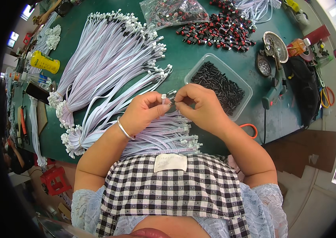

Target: The person repeatedly picks up small black plastic clips from a container and attaches them to the ends of white flat cables. They handle the cables and clips by hand, placing the assembled units back onto the table.

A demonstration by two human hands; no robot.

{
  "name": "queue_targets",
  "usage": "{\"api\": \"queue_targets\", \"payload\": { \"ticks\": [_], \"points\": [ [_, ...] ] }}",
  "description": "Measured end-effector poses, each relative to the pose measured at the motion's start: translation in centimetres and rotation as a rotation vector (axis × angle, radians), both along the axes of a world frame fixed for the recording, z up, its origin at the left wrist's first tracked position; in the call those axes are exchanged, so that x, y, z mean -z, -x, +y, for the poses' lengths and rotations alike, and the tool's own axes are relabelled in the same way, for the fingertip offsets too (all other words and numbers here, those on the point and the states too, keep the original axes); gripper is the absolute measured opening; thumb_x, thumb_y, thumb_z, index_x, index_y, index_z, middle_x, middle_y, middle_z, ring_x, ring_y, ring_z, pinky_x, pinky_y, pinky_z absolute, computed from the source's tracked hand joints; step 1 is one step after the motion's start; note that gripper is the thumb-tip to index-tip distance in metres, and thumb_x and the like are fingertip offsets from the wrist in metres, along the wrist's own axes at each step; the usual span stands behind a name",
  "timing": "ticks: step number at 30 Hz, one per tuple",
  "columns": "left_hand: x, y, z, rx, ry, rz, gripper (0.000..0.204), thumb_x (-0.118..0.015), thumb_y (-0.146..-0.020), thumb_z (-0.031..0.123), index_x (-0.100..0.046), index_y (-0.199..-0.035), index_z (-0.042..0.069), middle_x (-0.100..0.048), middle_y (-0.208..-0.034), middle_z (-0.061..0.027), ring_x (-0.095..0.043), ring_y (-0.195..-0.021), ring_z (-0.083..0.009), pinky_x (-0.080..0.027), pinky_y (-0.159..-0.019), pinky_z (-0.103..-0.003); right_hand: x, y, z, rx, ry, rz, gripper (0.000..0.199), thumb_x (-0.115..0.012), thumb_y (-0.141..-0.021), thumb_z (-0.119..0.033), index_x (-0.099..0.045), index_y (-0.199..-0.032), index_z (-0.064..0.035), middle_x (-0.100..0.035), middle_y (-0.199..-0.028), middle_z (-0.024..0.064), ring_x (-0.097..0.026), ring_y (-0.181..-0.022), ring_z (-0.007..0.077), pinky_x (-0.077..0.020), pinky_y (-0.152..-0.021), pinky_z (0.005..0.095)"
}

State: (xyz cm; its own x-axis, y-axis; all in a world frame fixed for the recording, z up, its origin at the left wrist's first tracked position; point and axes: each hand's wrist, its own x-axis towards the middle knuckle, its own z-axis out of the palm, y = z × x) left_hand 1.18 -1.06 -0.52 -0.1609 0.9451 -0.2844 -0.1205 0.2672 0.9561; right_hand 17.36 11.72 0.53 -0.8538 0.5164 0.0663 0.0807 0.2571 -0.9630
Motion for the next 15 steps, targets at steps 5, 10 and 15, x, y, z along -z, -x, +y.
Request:
{"api": "queue_targets", "payload": {
  "ticks": [5,10,15],
  "points": [
    [0.5,0.1,-0.1,0.007,0.012,-0.014,0.015,-0.066,-0.086,0.012,-0.063,-0.098,0.003,-0.058,-0.082,0.0033,-0.051,-0.070,-0.0032,-0.042,-0.062,-0.019,0.0,0.0,0.0,-0.009,-0.015,-0.003,0.013,-0.067,-0.077,0.000,-0.060,-0.088,-0.0008,-0.059,-0.084,0.0061,-0.062,-0.073,0.0132,-0.0499,-0.065,0.0255],
    [-0.2,0.1,-0.2,0.080,-0.147,0.381,0.020,-0.066,-0.082,0.005,-0.063,-0.101,0.002,-0.054,-0.085,-0.0010,-0.052,-0.073,-0.0081,-0.045,-0.066,-0.024,0.1,-0.2,0.1,-0.023,0.051,-0.091,0.013,-0.065,-0.077,0.001,-0.059,-0.088,0.0000,-0.059,-0.083,0.0054,-0.059,-0.073,0.0115,-0.0483,-0.066,0.0249],
    [-1.4,0.6,-0.6,0.137,-0.144,0.582,0.030,-0.065,-0.075,-0.001,-0.063,-0.105,0.004,-0.056,-0.082,-0.0048,-0.054,-0.071,-0.0122,-0.046,-0.067,-0.026,0.2,-0.2,0.1,-0.058,0.182,-0.128,0.011,-0.063,-0.078,0.000,-0.058,-0.088,0.0002,-0.057,-0.080,0.0026,-0.056,-0.072,0.0083,-0.0468,-0.065,0.0235]
  ]
}}
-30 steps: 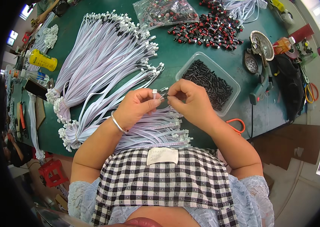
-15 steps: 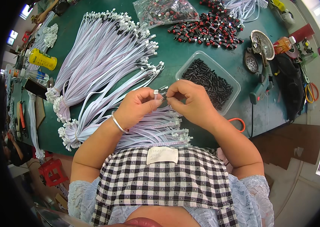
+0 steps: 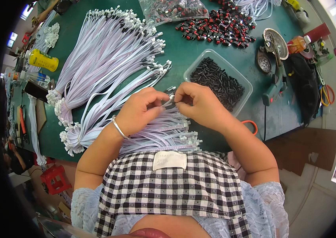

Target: The person repeatedly picks up small black plastic clips from a container and attaches them to the ends of white flat cables. They handle the cables and clips by hand, placing the assembled units back onto the table.

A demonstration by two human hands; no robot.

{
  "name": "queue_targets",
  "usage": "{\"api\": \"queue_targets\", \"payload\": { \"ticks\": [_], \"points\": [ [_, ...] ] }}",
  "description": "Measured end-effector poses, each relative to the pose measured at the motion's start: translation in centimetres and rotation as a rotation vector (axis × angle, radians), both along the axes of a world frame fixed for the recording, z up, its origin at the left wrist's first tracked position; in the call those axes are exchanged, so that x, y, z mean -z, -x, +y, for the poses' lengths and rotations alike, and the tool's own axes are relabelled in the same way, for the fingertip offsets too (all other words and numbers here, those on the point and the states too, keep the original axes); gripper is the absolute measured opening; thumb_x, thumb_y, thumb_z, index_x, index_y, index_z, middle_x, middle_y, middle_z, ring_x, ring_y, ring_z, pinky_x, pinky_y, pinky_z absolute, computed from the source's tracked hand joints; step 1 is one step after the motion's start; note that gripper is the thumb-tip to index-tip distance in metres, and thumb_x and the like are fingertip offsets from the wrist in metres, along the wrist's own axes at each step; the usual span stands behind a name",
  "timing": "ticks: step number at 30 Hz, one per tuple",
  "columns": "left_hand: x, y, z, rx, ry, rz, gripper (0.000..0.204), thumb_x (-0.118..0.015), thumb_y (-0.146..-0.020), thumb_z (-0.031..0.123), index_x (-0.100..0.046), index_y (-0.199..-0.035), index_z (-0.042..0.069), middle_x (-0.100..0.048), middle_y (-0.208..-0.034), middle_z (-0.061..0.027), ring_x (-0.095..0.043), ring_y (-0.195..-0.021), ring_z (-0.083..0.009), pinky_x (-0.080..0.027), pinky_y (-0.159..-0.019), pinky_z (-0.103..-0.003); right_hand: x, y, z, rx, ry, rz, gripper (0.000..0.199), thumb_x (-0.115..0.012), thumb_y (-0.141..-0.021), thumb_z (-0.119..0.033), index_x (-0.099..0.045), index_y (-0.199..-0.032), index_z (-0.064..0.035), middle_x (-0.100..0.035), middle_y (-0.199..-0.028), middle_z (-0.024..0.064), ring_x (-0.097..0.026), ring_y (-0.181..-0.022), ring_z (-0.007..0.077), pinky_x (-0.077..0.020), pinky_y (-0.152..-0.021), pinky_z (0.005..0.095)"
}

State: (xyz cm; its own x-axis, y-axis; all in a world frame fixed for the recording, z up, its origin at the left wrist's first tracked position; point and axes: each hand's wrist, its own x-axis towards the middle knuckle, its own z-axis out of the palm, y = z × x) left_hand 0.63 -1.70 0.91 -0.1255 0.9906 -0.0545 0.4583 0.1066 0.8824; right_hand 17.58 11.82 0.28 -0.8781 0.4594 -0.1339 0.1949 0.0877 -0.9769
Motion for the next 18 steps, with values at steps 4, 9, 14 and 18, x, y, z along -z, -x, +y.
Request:
{"api": "queue_targets", "payload": {
  "ticks": [4,9,14,18],
  "points": [
    [-0.5,-0.1,0.0,-0.122,-0.014,-0.088,0.034,-0.066,-0.074,-0.001,-0.064,-0.107,0.006,-0.060,-0.076,-0.0044,-0.056,-0.067,-0.0125,-0.047,-0.065,-0.025,-1.0,0.6,0.0,0.016,0.224,-0.117,0.011,-0.063,-0.079,0.000,-0.057,-0.089,-0.0009,-0.057,-0.081,0.0012,-0.055,-0.071,0.0066,-0.0456,-0.063,0.0222],
    [-0.3,0.0,0.0,-0.162,-0.171,0.067,0.039,-0.069,-0.072,0.000,-0.063,-0.109,0.007,-0.064,-0.072,-0.0050,-0.058,-0.061,-0.0122,-0.048,-0.060,-0.025,-0.7,1.6,-0.5,0.099,0.452,-0.012,0.012,-0.061,-0.079,0.002,-0.055,-0.089,-0.0017,-0.057,-0.082,0.0019,-0.056,-0.072,0.0075,-0.0454,-0.062,0.0218],
    [-0.7,-0.3,-0.1,-0.200,-0.193,0.012,0.042,-0.071,-0.070,0.000,-0.060,-0.111,0.007,-0.065,-0.070,-0.0055,-0.059,-0.060,-0.0126,-0.048,-0.058,-0.025,-0.3,2.4,-1.7,0.149,0.484,0.068,0.013,-0.060,-0.079,0.004,-0.052,-0.088,-0.0015,-0.057,-0.084,0.0028,-0.059,-0.075,0.0094,-0.0470,-0.064,0.0223],
    [-0.8,-0.3,0.0,-0.212,-0.168,-0.016,0.039,-0.071,-0.071,0.000,-0.059,-0.108,0.007,-0.064,-0.069,-0.0060,-0.060,-0.060,-0.0138,-0.048,-0.058,-0.025,0.0,2.4,-1.6,0.128,0.341,0.032,0.018,-0.062,-0.080,0.003,-0.053,-0.094,-0.0015,-0.058,-0.084,0.0036,-0.060,-0.076,0.0105,-0.0483,-0.063,0.0239]
  ]
}}
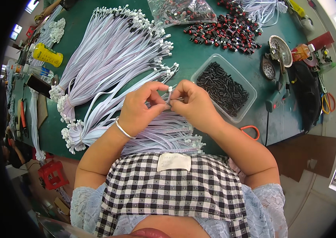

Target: The person repeatedly picks up small black plastic clips from a container and attaches them to the ends of white flat cables. They handle the cables and clips by hand, placing the assembled units back onto the table.

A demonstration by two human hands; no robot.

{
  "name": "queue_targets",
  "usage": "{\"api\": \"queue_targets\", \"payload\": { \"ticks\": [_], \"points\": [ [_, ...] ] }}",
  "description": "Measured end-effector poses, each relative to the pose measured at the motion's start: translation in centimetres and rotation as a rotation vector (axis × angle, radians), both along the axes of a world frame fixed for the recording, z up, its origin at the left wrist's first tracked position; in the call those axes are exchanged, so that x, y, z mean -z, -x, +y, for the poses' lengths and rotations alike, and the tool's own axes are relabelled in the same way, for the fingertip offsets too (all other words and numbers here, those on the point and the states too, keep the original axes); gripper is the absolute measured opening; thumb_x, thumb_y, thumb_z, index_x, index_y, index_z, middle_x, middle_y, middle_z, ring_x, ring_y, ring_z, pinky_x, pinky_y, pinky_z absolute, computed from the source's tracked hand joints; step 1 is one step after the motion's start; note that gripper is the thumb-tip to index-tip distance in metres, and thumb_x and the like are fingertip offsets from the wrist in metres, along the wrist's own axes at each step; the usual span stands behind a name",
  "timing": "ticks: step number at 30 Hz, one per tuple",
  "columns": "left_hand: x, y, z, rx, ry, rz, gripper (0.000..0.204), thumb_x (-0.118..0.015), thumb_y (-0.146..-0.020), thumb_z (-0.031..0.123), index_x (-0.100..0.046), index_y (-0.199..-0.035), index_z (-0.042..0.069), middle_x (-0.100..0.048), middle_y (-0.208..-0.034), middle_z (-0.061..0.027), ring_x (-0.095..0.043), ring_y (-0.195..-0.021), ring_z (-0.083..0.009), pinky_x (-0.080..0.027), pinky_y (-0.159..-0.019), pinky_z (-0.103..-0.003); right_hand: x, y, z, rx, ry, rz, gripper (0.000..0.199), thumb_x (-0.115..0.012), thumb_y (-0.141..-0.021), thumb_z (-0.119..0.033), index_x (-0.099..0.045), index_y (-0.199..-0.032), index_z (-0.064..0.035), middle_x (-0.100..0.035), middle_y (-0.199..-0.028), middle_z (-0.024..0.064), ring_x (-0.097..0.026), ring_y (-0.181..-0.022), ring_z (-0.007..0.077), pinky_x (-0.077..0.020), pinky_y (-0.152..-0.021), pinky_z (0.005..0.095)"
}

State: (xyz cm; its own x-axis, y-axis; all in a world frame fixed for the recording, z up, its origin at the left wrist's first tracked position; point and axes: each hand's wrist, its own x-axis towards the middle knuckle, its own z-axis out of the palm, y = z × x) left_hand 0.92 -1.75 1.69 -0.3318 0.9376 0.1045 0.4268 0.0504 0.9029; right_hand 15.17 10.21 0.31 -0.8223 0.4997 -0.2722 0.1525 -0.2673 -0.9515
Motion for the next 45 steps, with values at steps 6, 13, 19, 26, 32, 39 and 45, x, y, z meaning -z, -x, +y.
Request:
{"api": "queue_targets", "payload": {
  "ticks": [6,13,19,26,32,39,45],
  "points": [
    [1.5,0.7,1.6,-0.010,-0.121,0.452,0.019,-0.066,-0.075,0.003,-0.057,-0.090,0.006,-0.060,-0.073,-0.0082,-0.060,-0.065,-0.0242,-0.048,-0.059,-0.033,-1.1,0.0,0.8,-0.040,-0.646,-0.111,0.041,-0.064,-0.078,0.000,-0.054,-0.117,-0.0067,-0.063,-0.095,0.0130,-0.063,-0.075,0.0177,-0.0510,-0.066,0.0292],
    [1.7,0.4,1.8,0.047,0.015,0.575,0.012,-0.062,-0.076,0.004,-0.058,-0.086,0.008,-0.055,-0.080,-0.0089,-0.059,-0.077,-0.0302,-0.047,-0.065,-0.039,-2.9,-4.4,5.7,-0.048,-1.250,-0.294,0.020,-0.068,-0.077,-0.012,-0.065,-0.096,-0.0064,-0.062,-0.095,0.0077,-0.059,-0.089,0.0269,-0.0456,-0.079,0.0378],
    [-0.1,-0.3,-0.6,0.337,0.330,0.789,0.015,-0.058,-0.078,0.006,-0.062,-0.092,0.009,-0.059,-0.086,-0.0066,-0.060,-0.084,-0.0273,-0.050,-0.072,-0.038,-1.5,-8.5,8.3,-0.249,-1.476,-0.446,0.014,-0.068,-0.073,-0.012,-0.065,-0.086,-0.0084,-0.061,-0.088,0.0038,-0.055,-0.089,0.0248,-0.0414,-0.078,0.0385],
    [-0.3,-0.2,-0.3,0.426,0.391,0.780,0.028,-0.057,-0.077,0.004,-0.063,-0.104,0.009,-0.062,-0.091,-0.0088,-0.060,-0.090,-0.0280,-0.049,-0.080,-0.038,-0.3,-7.8,8.0,-0.321,-1.400,-0.409,0.010,-0.061,-0.076,-0.007,-0.064,-0.085,-0.0075,-0.061,-0.085,0.0066,-0.058,-0.087,0.0270,-0.0446,-0.081,0.0380],
    [-0.1,0.7,-0.1,0.483,0.353,0.689,0.025,-0.060,-0.078,0.006,-0.065,-0.102,0.008,-0.062,-0.091,-0.0093,-0.060,-0.090,-0.0288,-0.048,-0.083,-0.038,-0.4,-7.3,7.7,-0.378,-1.390,-0.303,0.015,-0.059,-0.076,-0.005,-0.063,-0.091,-0.0076,-0.060,-0.084,0.0091,-0.059,-0.086,0.0287,-0.0473,-0.077,0.0398],
    [-0.2,0.3,0.0,0.381,0.347,0.531,0.018,-0.065,-0.078,0.010,-0.064,-0.096,0.006,-0.060,-0.085,-0.0105,-0.060,-0.082,-0.0277,-0.049,-0.073,-0.036,-1.0,-7.2,8.3,-0.422,-1.402,-0.388,0.015,-0.060,-0.076,-0.006,-0.062,-0.091,-0.0079,-0.060,-0.084,0.0109,-0.059,-0.083,0.0293,-0.0488,-0.072,0.0392],
    [0.6,0.2,0.4,0.285,0.174,0.299,0.013,-0.058,-0.080,0.004,-0.062,-0.092,0.003,-0.059,-0.085,-0.0118,-0.059,-0.078,-0.0278,-0.047,-0.070,-0.036,-0.8,-7.5,8.7,-0.301,-1.318,-0.328,0.009,-0.060,-0.079,-0.008,-0.060,-0.088,-0.0069,-0.060,-0.083,0.0102,-0.060,-0.082,0.0305,-0.0490,-0.071,0.0401]
  ]
}}
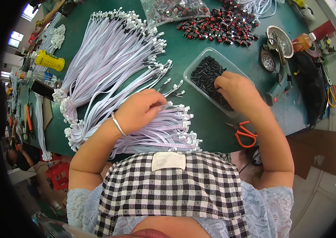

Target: The person repeatedly picks up small black plastic clips from a container and attaches them to the ends of white flat cables. They handle the cables and clips by hand, placing the assembled units back onto the table.

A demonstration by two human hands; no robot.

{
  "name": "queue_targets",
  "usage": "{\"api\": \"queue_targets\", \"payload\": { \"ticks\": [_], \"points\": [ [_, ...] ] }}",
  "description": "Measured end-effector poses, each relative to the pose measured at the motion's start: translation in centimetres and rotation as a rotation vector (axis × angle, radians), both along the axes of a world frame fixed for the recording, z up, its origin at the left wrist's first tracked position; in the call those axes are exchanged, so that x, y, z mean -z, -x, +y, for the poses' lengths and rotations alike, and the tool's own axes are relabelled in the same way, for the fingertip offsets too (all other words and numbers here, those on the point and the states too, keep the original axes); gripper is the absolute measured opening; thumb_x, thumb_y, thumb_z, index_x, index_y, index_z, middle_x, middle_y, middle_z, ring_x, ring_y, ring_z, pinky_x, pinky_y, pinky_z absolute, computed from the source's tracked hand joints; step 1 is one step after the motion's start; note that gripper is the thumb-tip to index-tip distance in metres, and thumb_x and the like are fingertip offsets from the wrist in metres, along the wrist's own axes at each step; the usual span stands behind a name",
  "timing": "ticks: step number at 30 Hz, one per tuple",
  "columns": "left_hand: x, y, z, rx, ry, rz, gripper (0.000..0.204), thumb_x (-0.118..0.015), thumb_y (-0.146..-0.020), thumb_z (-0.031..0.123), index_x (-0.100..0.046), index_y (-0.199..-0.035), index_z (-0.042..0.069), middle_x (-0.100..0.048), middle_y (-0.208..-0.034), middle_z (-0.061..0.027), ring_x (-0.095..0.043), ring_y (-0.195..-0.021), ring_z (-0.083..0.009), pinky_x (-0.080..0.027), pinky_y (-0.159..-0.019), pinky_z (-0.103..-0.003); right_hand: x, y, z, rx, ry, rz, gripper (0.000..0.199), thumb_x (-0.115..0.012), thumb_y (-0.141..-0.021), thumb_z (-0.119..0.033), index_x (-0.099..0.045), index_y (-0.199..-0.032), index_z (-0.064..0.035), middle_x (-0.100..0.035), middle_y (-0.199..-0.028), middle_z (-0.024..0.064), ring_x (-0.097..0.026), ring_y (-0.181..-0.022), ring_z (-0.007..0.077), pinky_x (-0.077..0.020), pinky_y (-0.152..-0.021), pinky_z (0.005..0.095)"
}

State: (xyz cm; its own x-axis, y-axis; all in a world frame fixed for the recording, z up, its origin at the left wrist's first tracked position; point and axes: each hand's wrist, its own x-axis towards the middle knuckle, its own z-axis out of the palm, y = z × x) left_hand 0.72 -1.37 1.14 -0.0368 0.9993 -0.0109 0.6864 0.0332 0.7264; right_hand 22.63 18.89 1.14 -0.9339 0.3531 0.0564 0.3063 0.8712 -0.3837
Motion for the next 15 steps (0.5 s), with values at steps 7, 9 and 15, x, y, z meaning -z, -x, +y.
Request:
{"api": "queue_targets", "payload": {
  "ticks": [7,9,15],
  "points": [
    [-0.2,-1.5,1.0,-0.051,0.000,-0.026,0.012,-0.060,-0.084,0.010,-0.064,-0.093,0.002,-0.058,-0.084,-0.0106,-0.057,-0.075,-0.0238,-0.046,-0.067,-0.033,-0.4,0.2,-0.7,0.128,-0.027,0.032,0.009,-0.060,-0.081,-0.008,-0.061,-0.090,-0.0060,-0.061,-0.087,0.0107,-0.059,-0.082,0.0327,-0.0485,-0.073,0.0415],
    [-0.4,-1.5,1.0,-0.081,0.048,-0.095,0.014,-0.061,-0.085,0.012,-0.065,-0.095,0.003,-0.057,-0.082,-0.0087,-0.057,-0.074,-0.0208,-0.045,-0.066,-0.031,-0.2,0.0,-0.7,0.099,-0.031,0.066,0.009,-0.059,-0.083,-0.008,-0.063,-0.091,-0.0065,-0.060,-0.086,0.0113,-0.059,-0.081,0.0329,-0.0484,-0.073,0.0411],
    [1.1,-1.4,0.5,-0.152,0.099,-0.484,0.019,-0.059,-0.090,0.012,-0.065,-0.103,0.000,-0.057,-0.079,0.0003,-0.052,-0.064,-0.0082,-0.044,-0.058,-0.023,-0.5,-0.3,-1.3,-0.023,-0.103,0.036,0.018,-0.061,-0.076,-0.005,-0.065,-0.093,-0.0043,-0.058,-0.085,0.0108,-0.058,-0.082,0.0301,-0.0480,-0.072,0.0382]
  ]
}}
